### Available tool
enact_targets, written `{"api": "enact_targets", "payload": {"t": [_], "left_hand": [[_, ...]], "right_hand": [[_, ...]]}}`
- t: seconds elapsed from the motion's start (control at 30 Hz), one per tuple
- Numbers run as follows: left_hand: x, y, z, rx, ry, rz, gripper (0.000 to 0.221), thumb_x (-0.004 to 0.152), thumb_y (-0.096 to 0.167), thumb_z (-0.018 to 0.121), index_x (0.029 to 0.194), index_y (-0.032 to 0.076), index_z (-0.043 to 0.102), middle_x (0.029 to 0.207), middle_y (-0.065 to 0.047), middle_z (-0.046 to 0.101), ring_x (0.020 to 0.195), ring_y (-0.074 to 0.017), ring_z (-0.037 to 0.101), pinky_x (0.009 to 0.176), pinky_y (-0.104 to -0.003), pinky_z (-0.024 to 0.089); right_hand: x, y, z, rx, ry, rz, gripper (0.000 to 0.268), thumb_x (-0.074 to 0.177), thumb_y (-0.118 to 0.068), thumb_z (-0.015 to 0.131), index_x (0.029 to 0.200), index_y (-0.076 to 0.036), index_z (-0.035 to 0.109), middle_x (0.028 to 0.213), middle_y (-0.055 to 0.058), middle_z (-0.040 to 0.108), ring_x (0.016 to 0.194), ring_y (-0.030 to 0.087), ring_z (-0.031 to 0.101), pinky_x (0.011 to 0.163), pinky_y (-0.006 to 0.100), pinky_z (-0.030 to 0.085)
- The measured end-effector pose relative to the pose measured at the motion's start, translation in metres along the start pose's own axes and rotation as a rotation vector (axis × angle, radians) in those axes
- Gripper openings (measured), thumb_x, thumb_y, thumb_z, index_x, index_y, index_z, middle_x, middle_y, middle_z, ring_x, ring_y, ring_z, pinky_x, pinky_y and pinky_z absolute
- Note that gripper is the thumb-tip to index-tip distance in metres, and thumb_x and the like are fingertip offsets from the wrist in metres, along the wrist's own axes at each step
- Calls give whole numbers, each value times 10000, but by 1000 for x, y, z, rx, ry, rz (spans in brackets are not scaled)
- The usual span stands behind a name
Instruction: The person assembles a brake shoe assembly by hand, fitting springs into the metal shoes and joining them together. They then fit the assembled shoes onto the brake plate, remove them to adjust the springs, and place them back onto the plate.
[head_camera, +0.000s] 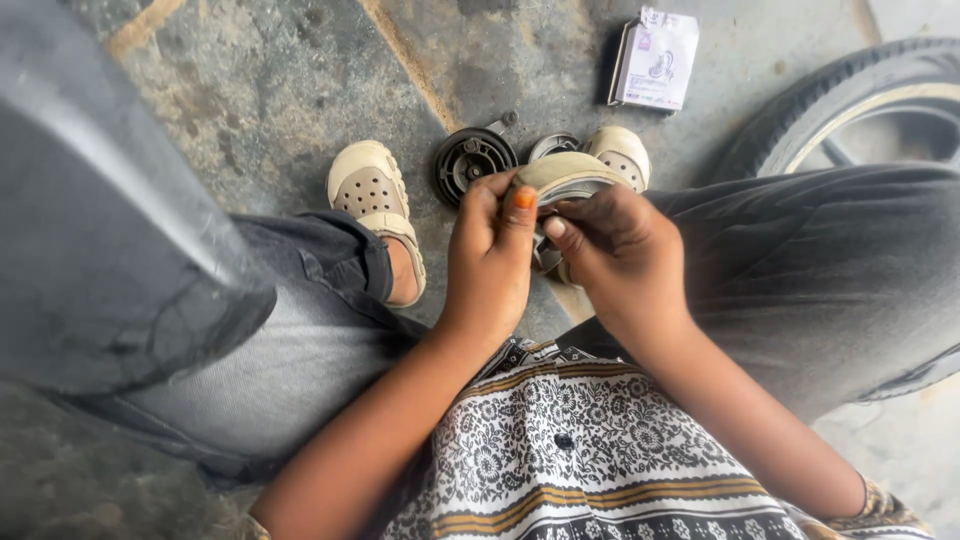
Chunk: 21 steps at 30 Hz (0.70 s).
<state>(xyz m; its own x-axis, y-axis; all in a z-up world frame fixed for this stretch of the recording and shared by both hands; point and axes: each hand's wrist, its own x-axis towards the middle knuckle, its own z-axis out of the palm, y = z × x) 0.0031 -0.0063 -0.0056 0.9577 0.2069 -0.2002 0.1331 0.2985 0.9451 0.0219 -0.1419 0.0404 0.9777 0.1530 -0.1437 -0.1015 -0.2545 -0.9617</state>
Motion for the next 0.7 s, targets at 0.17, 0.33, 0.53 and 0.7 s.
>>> {"api": "enact_targets", "payload": {"t": [0.17, 0.33, 0.53, 0.7], "left_hand": [[-2, -4, 7, 152, -1, -50, 341, 1076, 293, 579, 1229, -9, 610, 1025, -58, 675, 905, -94, 592, 810, -259, 528], [-5, -6, 11, -2, -96, 25, 352, 1073, 302, 592, 1240, -8, 583, 1049, -45, 695, 915, -76, 621, 823, -238, 542], [-9, 16, 16, -4, -99, -211, 437, 989, 363, 590, 1221, -7, 573, 915, -69, 692, 751, -103, 636, 609, -294, 567], [-12, 13, 11, 180, -94, 131, 467, 1055, 400, 592, 1230, -31, 554, 1002, -145, 727, 873, -189, 709, 733, -318, 578]], "right_hand": [[8, -29, -12, -7, -99, 263, 127, 928, -47, 718, 1019, 26, 670, 880, 85, 763, 653, 96, 708, 549, 240, 596], [-1, -43, -13, -256, -118, 121, 113, 892, 9, 712, 998, 47, 702, 861, 87, 774, 692, 122, 791, 581, 250, 630], [-13, -11, -17, -613, 78, -380, 142, 906, -16, 808, 981, -7, 688, 901, 110, 749, 795, 164, 760, 712, 296, 585], [-21, 2, -6, -638, 210, -518, 140, 935, 5, 788, 971, -11, 653, 888, 110, 719, 754, 181, 708, 699, 301, 557]]}}
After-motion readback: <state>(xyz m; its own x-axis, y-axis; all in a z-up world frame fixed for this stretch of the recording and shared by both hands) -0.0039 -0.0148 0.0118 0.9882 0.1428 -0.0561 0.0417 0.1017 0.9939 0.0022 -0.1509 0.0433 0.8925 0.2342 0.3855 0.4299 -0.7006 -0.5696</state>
